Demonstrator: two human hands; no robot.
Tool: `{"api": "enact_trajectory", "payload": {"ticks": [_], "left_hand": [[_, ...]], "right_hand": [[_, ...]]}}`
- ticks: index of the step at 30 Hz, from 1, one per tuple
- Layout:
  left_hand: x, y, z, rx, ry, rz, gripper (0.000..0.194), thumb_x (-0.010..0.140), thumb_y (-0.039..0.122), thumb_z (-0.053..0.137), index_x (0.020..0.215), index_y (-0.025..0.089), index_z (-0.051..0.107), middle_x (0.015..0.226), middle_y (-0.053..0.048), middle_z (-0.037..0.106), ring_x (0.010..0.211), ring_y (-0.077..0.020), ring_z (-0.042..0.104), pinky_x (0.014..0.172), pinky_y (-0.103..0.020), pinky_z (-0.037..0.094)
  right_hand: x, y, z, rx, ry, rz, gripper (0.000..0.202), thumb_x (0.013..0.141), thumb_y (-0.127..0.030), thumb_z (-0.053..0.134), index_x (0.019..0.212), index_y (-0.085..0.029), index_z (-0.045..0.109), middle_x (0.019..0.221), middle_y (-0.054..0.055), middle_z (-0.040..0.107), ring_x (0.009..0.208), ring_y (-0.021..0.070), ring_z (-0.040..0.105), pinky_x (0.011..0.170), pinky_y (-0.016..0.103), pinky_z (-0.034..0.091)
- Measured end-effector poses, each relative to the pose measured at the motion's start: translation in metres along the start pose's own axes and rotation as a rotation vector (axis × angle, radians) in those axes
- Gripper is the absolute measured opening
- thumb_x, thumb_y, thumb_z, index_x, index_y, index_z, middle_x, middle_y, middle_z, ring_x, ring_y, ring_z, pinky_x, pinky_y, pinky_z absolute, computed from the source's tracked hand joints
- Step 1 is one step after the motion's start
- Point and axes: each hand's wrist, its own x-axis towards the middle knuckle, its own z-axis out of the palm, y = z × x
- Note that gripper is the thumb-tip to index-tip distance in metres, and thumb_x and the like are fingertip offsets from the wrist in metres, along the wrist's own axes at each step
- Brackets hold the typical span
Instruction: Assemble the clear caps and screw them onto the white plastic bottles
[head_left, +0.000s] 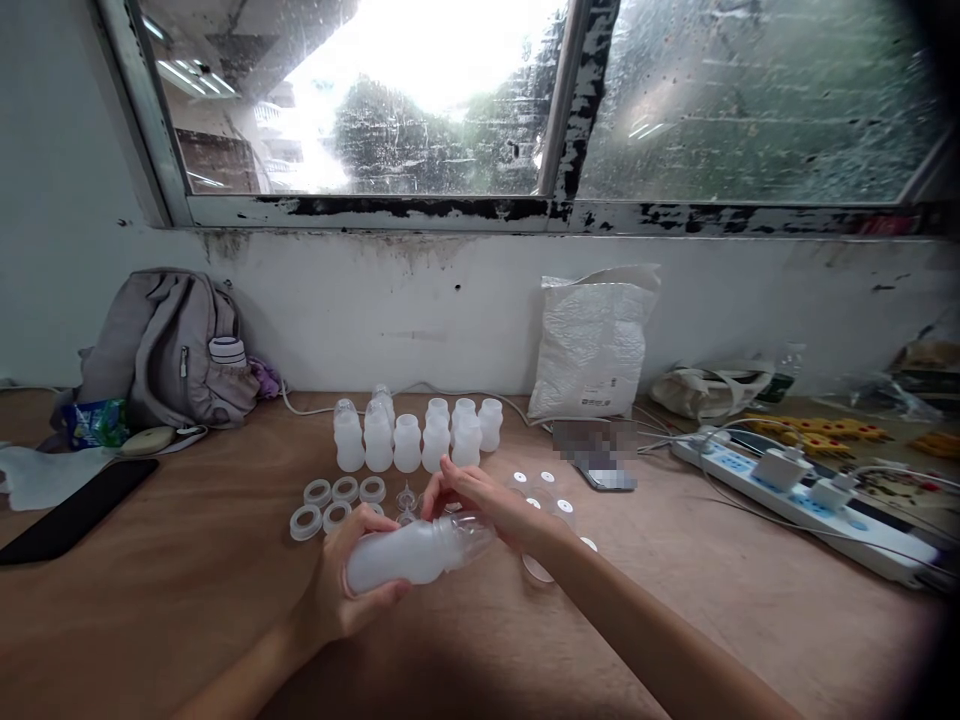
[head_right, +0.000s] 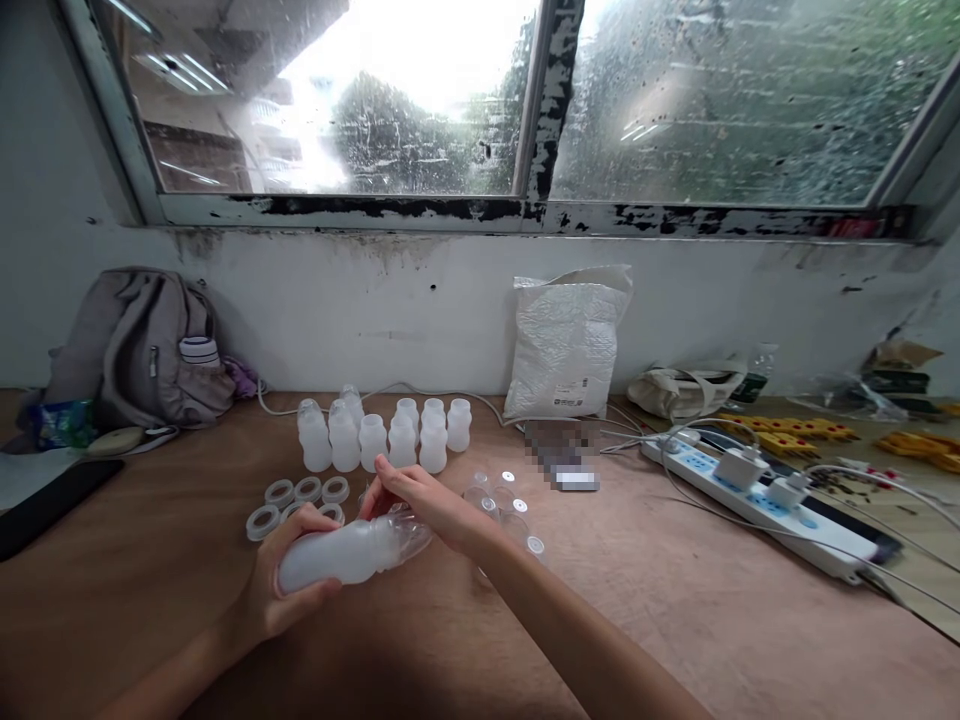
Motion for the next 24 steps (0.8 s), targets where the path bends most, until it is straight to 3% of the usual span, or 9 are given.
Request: {"api": "enact_trajectory", "payload": {"ticks": [4, 10, 18, 24], "left_hand": [[-0.002, 0.002, 0.0, -0.078, 0.009, -0.025, 0.031, 0.066, 0.038, 0.061, 0.089, 0.02, 0.051, 0.075, -0.001, 0.05, 0.063, -0.0153, 0.049, 0.057, -0.027, 0.038], [-0.004, 0.006, 0.003, -0.184, 0.015, -0.132, 0.03, 0.065, 0.04, 0.061, 0.086, 0.02, 0.052, 0.074, -0.001, 0.049, 0.059, -0.0132, 0.046, 0.05, -0.024, 0.036], [-0.01, 0.004, 0.009, -0.148, 0.019, -0.106, 0.029, 0.066, 0.038, 0.06, 0.086, 0.02, 0.05, 0.074, -0.001, 0.048, 0.061, -0.0141, 0.045, 0.053, -0.025, 0.037], [-0.013, 0.005, 0.01, -0.087, 0.032, -0.083, 0.027, 0.067, 0.036, 0.06, 0.086, 0.02, 0.048, 0.073, -0.001, 0.047, 0.061, -0.0148, 0.046, 0.055, -0.026, 0.038]], "right_hand": [[-0.002, -0.002, 0.004, 0.051, -0.01, -0.008, 0.06, 0.081, -0.064, 0.03, 0.064, -0.015, 0.062, 0.067, 0.004, 0.053, 0.057, 0.0124, 0.047, 0.049, 0.023, 0.035], [0.001, 0.007, 0.008, 0.11, -0.011, 0.063, 0.065, 0.079, -0.068, 0.024, 0.059, -0.014, 0.055, 0.059, 0.001, 0.048, 0.047, 0.0085, 0.041, 0.043, 0.021, 0.03], [0.004, 0.016, 0.009, 0.109, 0.0, 0.094, 0.065, 0.079, -0.068, 0.023, 0.056, -0.015, 0.053, 0.056, 0.0, 0.046, 0.047, 0.0088, 0.039, 0.044, 0.022, 0.028], [0.002, 0.016, 0.012, 0.092, 0.012, 0.037, 0.063, 0.08, -0.066, 0.027, 0.053, -0.015, 0.052, 0.056, 0.001, 0.046, 0.051, 0.0099, 0.04, 0.048, 0.022, 0.029]]}}
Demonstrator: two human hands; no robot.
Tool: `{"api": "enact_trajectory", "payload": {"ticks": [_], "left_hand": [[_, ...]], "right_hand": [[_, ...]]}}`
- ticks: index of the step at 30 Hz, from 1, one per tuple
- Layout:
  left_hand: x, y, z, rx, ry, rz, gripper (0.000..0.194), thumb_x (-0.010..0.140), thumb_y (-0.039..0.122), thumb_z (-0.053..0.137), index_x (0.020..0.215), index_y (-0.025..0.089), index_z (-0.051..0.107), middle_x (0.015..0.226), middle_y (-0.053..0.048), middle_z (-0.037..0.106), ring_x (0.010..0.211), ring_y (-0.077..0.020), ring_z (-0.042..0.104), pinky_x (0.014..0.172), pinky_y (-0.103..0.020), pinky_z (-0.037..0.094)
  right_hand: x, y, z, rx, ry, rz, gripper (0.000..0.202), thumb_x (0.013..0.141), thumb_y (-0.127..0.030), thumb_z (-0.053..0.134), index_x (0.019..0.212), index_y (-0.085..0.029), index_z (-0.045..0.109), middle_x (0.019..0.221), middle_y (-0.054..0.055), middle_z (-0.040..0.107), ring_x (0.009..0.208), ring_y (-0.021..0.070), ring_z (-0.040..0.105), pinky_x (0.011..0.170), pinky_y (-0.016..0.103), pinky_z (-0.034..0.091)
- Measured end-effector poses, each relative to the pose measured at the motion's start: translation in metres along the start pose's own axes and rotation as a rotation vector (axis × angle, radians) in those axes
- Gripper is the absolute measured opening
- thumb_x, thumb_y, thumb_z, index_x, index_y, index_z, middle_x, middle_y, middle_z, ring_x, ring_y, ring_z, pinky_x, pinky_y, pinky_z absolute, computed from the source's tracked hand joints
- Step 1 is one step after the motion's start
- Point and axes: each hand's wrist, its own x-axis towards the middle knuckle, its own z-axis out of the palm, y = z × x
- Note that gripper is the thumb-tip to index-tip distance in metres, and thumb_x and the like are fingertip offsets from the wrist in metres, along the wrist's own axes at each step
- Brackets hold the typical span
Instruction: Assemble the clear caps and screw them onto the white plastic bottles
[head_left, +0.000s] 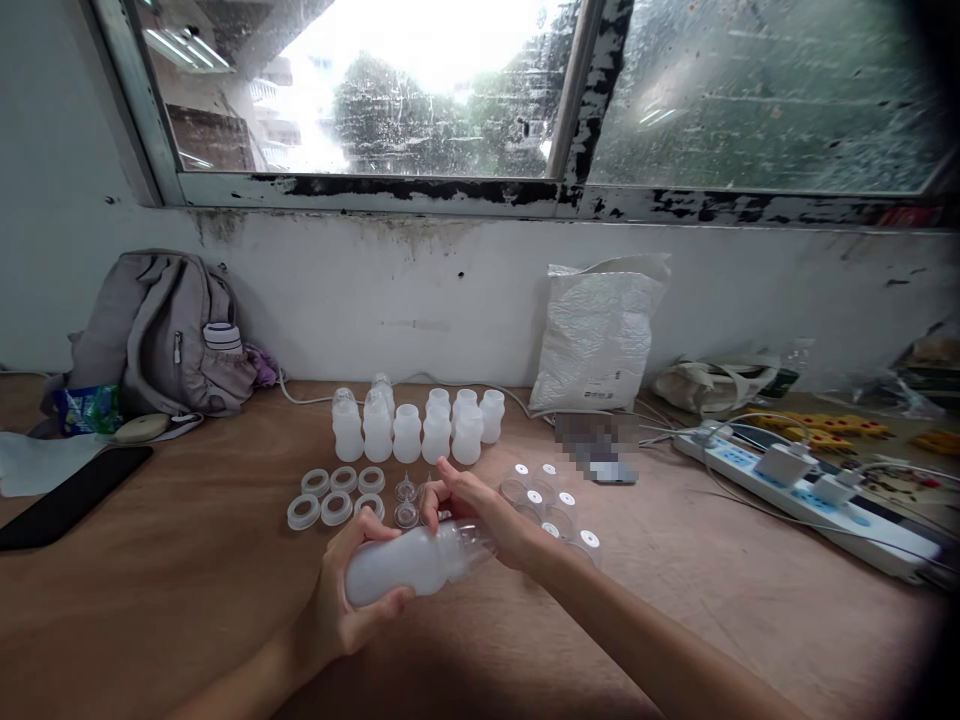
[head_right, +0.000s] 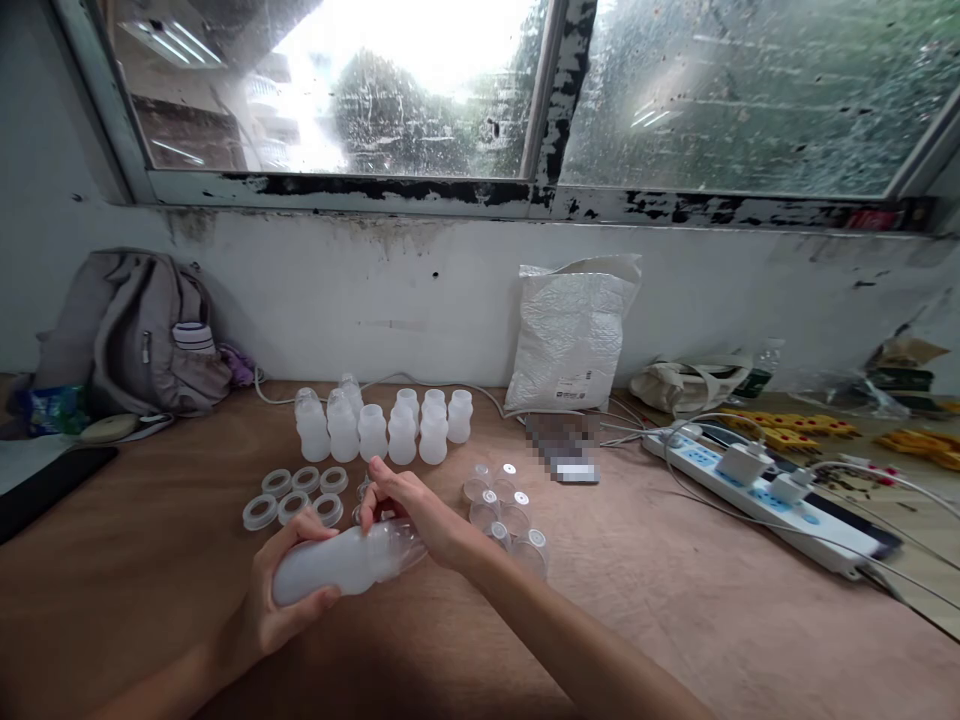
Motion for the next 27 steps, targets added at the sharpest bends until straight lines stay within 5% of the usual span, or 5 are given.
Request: {"api": "enact_trajectory", "payload": {"ticks": [4, 12, 16, 22, 27], "left_hand": [[0.002, 0.0, 0.004, 0.051, 0.021, 0.048, 0.027, 0.068, 0.034, 0.06, 0.087, 0.02, 0.047, 0.075, -0.001, 0.048, 0.064, -0.0155, 0.048, 0.058, -0.028, 0.04], [0.011, 0.0, 0.016, 0.134, 0.078, -0.069, 0.029, 0.07, 0.034, 0.061, 0.092, 0.021, 0.047, 0.085, -0.003, 0.055, 0.074, -0.0179, 0.054, 0.064, -0.029, 0.043], [0.011, -0.001, 0.008, 0.116, 0.054, -0.021, 0.03, 0.071, 0.033, 0.061, 0.095, 0.022, 0.046, 0.09, -0.004, 0.054, 0.079, -0.0188, 0.054, 0.068, -0.031, 0.044], [0.001, -0.005, 0.011, 0.114, 0.061, 0.158, 0.033, 0.069, 0.029, 0.062, 0.095, 0.021, 0.043, 0.086, -0.004, 0.05, 0.073, -0.0181, 0.052, 0.064, -0.032, 0.045], [-0.006, -0.005, 0.02, 0.192, 0.132, 0.232, 0.038, 0.068, 0.024, 0.063, 0.099, 0.022, 0.042, 0.085, -0.003, 0.049, 0.073, -0.018, 0.053, 0.062, -0.03, 0.045]], "right_hand": [[0.002, 0.001, -0.003, -0.054, 0.038, -0.077, 0.062, 0.082, -0.062, 0.028, 0.051, -0.014, 0.054, 0.057, 0.002, 0.049, 0.054, 0.0108, 0.044, 0.054, 0.023, 0.033], [0.013, 0.002, -0.032, -0.198, 0.44, -0.208, 0.056, 0.075, -0.065, 0.042, 0.055, -0.014, 0.055, 0.056, 0.002, 0.05, 0.052, 0.0116, 0.044, 0.051, 0.025, 0.036], [0.011, -0.001, -0.029, -0.124, 0.405, -0.26, 0.053, 0.076, -0.061, 0.043, 0.06, -0.014, 0.059, 0.064, 0.004, 0.054, 0.058, 0.013, 0.049, 0.055, 0.026, 0.041], [0.006, 0.002, -0.009, 0.02, 0.127, -0.124, 0.055, 0.082, -0.058, 0.034, 0.064, -0.014, 0.06, 0.073, 0.006, 0.058, 0.065, 0.0141, 0.053, 0.062, 0.026, 0.042], [0.005, -0.002, -0.007, -0.047, 0.181, -0.148, 0.048, 0.08, -0.054, 0.042, 0.06, -0.014, 0.059, 0.067, 0.005, 0.057, 0.06, 0.0128, 0.051, 0.06, 0.025, 0.041]]}}
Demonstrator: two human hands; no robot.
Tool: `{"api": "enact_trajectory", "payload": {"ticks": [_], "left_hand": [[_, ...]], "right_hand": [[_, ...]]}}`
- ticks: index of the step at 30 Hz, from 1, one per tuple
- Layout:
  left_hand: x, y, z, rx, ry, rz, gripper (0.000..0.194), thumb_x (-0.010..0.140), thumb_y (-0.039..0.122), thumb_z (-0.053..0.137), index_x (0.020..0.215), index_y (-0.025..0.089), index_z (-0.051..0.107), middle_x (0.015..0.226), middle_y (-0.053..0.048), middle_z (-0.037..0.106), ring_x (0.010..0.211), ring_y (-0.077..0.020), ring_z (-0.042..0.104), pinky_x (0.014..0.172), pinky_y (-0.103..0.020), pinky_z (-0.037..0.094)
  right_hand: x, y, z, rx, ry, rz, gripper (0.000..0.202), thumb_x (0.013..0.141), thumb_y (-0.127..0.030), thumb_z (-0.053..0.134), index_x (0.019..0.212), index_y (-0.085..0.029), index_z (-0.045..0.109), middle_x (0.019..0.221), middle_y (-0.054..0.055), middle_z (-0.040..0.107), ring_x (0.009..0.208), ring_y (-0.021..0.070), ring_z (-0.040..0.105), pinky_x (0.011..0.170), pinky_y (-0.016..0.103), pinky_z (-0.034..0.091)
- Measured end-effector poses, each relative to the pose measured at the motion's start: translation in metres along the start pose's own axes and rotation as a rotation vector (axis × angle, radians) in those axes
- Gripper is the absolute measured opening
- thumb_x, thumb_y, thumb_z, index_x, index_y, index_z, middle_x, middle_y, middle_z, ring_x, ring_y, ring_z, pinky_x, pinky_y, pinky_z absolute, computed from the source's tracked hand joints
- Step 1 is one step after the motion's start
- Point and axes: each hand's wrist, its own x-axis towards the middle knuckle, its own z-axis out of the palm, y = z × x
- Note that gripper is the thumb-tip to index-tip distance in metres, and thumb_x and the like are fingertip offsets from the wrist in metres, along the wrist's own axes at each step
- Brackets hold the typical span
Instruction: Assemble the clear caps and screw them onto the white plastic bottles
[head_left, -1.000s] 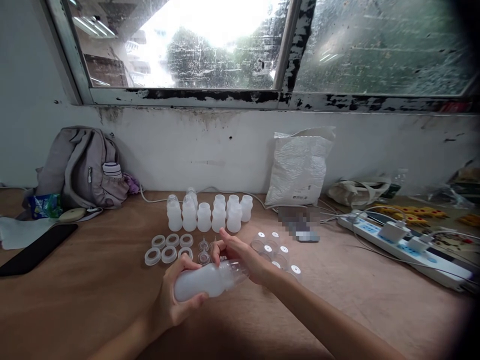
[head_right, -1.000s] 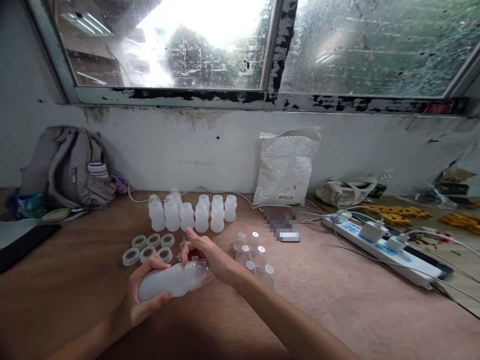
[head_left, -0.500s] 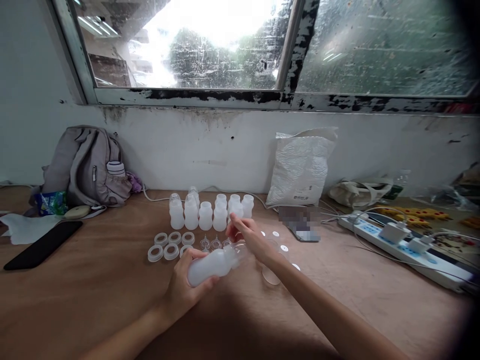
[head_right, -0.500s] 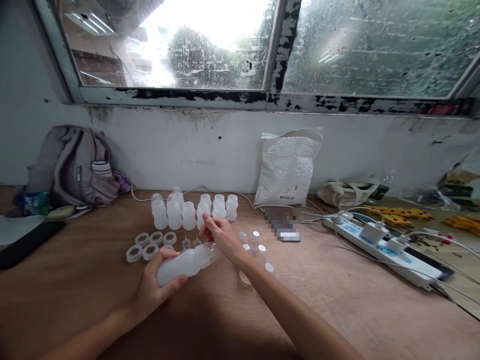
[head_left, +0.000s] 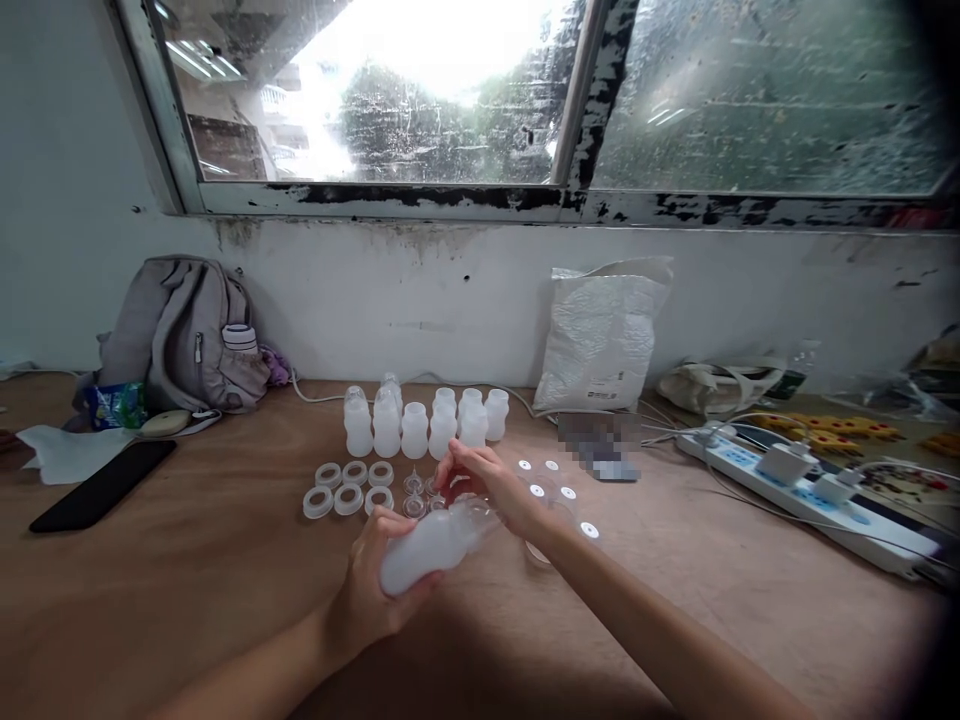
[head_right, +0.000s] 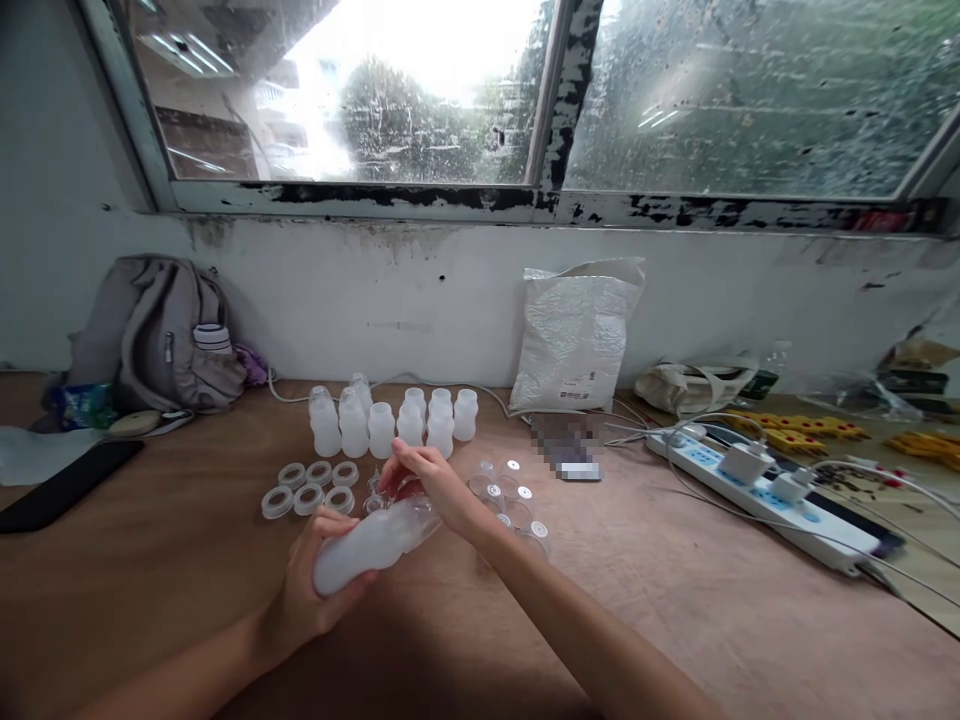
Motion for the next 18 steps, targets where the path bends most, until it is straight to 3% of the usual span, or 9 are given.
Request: {"api": "enact_trajectory", "payload": {"ticks": [3, 5, 8, 10, 14, 18], "left_hand": [[0.0, -0.001, 0.002, 0.019, 0.026, 0.023, 0.039, 0.068, 0.024, 0.064, 0.1, 0.022, 0.042, 0.087, -0.004, 0.05, 0.075, -0.0182, 0.055, 0.065, -0.03, 0.046], [0.002, -0.001, 0.003, 0.02, 0.031, 0.024, 0.04, 0.068, 0.024, 0.065, 0.101, 0.021, 0.042, 0.089, -0.004, 0.05, 0.076, -0.018, 0.055, 0.066, -0.03, 0.046], [0.006, 0.002, 0.003, -0.002, 0.028, -0.054, 0.038, 0.069, 0.025, 0.065, 0.099, 0.021, 0.043, 0.091, -0.004, 0.049, 0.08, -0.0181, 0.054, 0.069, -0.03, 0.045], [0.009, 0.006, 0.003, -0.034, 0.032, -0.115, 0.035, 0.069, 0.027, 0.064, 0.097, 0.022, 0.043, 0.091, -0.003, 0.05, 0.083, -0.0185, 0.054, 0.072, -0.031, 0.045], [0.012, 0.006, 0.001, -0.052, 0.074, -0.172, 0.034, 0.07, 0.03, 0.064, 0.096, 0.022, 0.045, 0.094, -0.003, 0.051, 0.087, -0.019, 0.053, 0.075, -0.032, 0.043], [0.014, -0.005, -0.003, -0.014, 0.173, -0.235, 0.034, 0.072, 0.033, 0.062, 0.099, 0.022, 0.044, 0.098, -0.005, 0.05, 0.094, -0.0207, 0.05, 0.08, -0.034, 0.041]], "right_hand": [[-0.001, -0.004, 0.001, -0.072, 0.075, -0.059, 0.047, 0.079, -0.052, 0.045, 0.055, -0.014, 0.057, 0.062, 0.004, 0.056, 0.055, 0.0124, 0.049, 0.057, 0.026, 0.04], [-0.003, -0.007, 0.001, -0.107, 0.193, -0.124, 0.045, 0.078, -0.051, 0.047, 0.052, -0.014, 0.055, 0.056, 0.003, 0.054, 0.051, 0.0125, 0.048, 0.054, 0.026, 0.04], [-0.004, -0.01, -0.001, -0.168, 0.408, -0.224, 0.044, 0.078, -0.05, 0.048, 0.051, -0.016, 0.052, 0.052, 0.002, 0.051, 0.047, 0.0117, 0.045, 0.05, 0.026, 0.039], [-0.004, -0.013, -0.005, -0.217, 0.472, -0.26, 0.043, 0.079, -0.049, 0.046, 0.052, -0.016, 0.052, 0.054, 0.002, 0.051, 0.046, 0.0106, 0.044, 0.048, 0.025, 0.038], [-0.003, -0.021, -0.017, -0.343, 0.416, -0.212, 0.041, 0.081, -0.049, 0.044, 0.059, -0.015, 0.054, 0.06, 0.002, 0.052, 0.045, 0.0086, 0.044, 0.042, 0.022, 0.037], [-0.005, -0.029, -0.023, -0.437, 0.188, -0.106, 0.033, 0.077, -0.049, 0.051, 0.074, -0.016, 0.057, 0.073, 0.002, 0.055, 0.05, 0.0094, 0.049, 0.038, 0.02, 0.039]]}}
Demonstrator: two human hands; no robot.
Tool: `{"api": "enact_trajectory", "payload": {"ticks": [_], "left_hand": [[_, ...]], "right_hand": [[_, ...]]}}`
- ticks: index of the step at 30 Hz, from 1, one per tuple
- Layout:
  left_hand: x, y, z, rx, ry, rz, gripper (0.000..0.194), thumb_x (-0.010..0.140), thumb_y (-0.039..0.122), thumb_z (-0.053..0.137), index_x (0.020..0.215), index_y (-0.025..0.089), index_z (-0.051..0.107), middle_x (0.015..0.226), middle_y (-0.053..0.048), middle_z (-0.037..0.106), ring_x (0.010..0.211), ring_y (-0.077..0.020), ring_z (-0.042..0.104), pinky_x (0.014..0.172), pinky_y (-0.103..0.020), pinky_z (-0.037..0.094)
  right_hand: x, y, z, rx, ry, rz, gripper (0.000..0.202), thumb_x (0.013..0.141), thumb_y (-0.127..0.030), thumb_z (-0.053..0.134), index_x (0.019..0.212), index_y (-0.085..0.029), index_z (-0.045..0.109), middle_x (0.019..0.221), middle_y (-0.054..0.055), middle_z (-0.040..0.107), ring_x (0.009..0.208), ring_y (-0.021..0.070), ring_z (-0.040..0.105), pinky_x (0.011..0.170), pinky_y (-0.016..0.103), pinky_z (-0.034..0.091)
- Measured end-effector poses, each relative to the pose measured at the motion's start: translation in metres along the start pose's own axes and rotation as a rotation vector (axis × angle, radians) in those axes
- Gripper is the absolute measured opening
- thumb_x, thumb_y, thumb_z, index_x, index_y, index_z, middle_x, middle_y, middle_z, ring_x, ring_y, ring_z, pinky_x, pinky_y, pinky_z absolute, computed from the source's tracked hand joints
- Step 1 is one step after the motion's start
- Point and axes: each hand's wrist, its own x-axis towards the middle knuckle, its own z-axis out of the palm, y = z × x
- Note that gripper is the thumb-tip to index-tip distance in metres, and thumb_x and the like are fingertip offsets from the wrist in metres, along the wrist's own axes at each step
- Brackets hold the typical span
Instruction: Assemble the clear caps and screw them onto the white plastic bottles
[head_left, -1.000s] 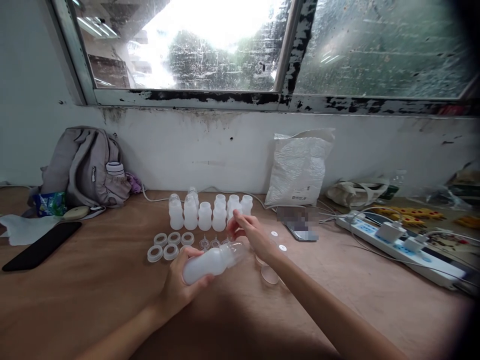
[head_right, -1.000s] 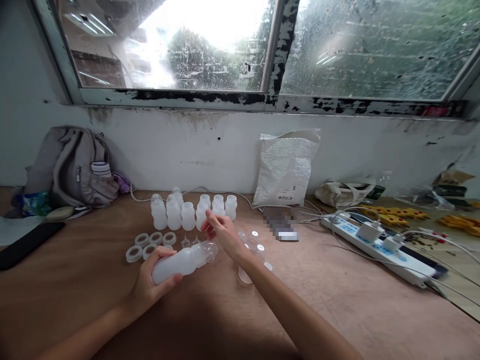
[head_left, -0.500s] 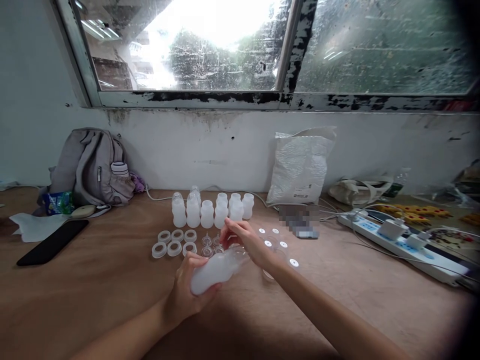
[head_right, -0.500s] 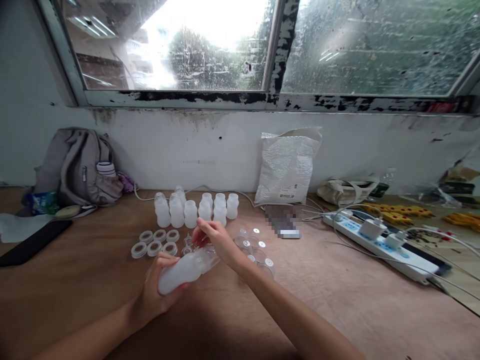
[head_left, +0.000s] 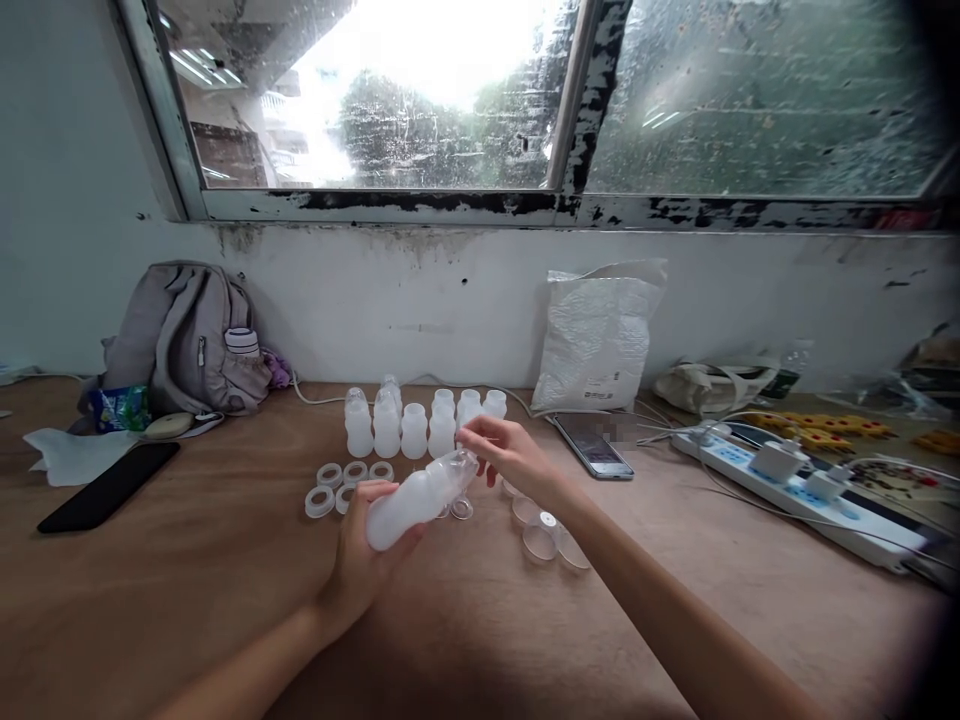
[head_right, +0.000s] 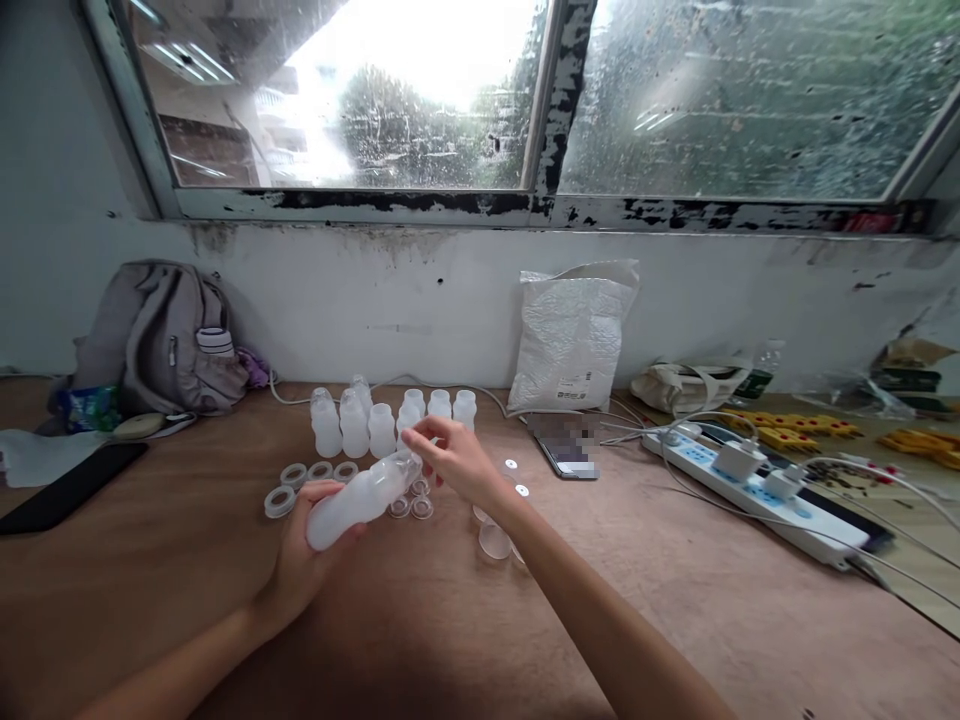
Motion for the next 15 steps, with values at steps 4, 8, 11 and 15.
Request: {"api": "enact_trajectory", "payload": {"ticks": [4, 8, 11, 15], "left_hand": [[0.004, -0.009, 0.0, 0.03, 0.065, -0.005, 0.036, 0.07, 0.035, 0.064, 0.099, 0.022, 0.046, 0.098, -0.004, 0.049, 0.093, -0.0206, 0.05, 0.081, -0.035, 0.04], [0.006, -0.012, 0.003, -0.048, 0.073, -0.058, 0.046, 0.069, 0.034, 0.066, 0.106, 0.024, 0.042, 0.102, -0.005, 0.048, 0.093, -0.0201, 0.05, 0.079, -0.034, 0.042], [0.012, -0.016, 0.002, -0.132, 0.104, -0.092, 0.072, 0.064, 0.035, 0.07, 0.121, 0.027, 0.028, 0.115, -0.008, 0.042, 0.103, -0.0224, 0.047, 0.083, -0.037, 0.042], [0.024, -0.028, -0.006, 0.021, 0.135, -0.054, 0.05, 0.074, 0.033, 0.06, 0.116, 0.024, 0.034, 0.115, -0.007, 0.044, 0.106, -0.0212, 0.046, 0.086, -0.036, 0.041]], "right_hand": [[-0.004, -0.001, 0.001, 0.042, -0.141, 0.0, 0.03, 0.077, -0.046, 0.053, 0.082, -0.017, 0.058, 0.077, 0.002, 0.055, 0.06, 0.0119, 0.055, 0.045, 0.021, 0.047], [-0.005, 0.0, 0.008, 0.118, -0.131, -0.073, 0.031, 0.074, -0.04, 0.06, 0.095, -0.017, 0.057, 0.079, 0.002, 0.057, 0.065, 0.0133, 0.057, 0.054, 0.026, 0.051], [0.002, -0.005, 0.004, 0.129, 0.113, -0.228, 0.032, 0.073, -0.038, 0.062, 0.097, -0.018, 0.058, 0.078, 0.002, 0.058, 0.066, 0.0134, 0.058, 0.059, 0.027, 0.051], [0.039, -0.018, -0.017, 0.015, 0.554, -0.401, 0.034, 0.072, -0.034, 0.063, 0.101, -0.019, 0.057, 0.086, 0.004, 0.062, 0.075, 0.0157, 0.06, 0.067, 0.03, 0.051]]}}
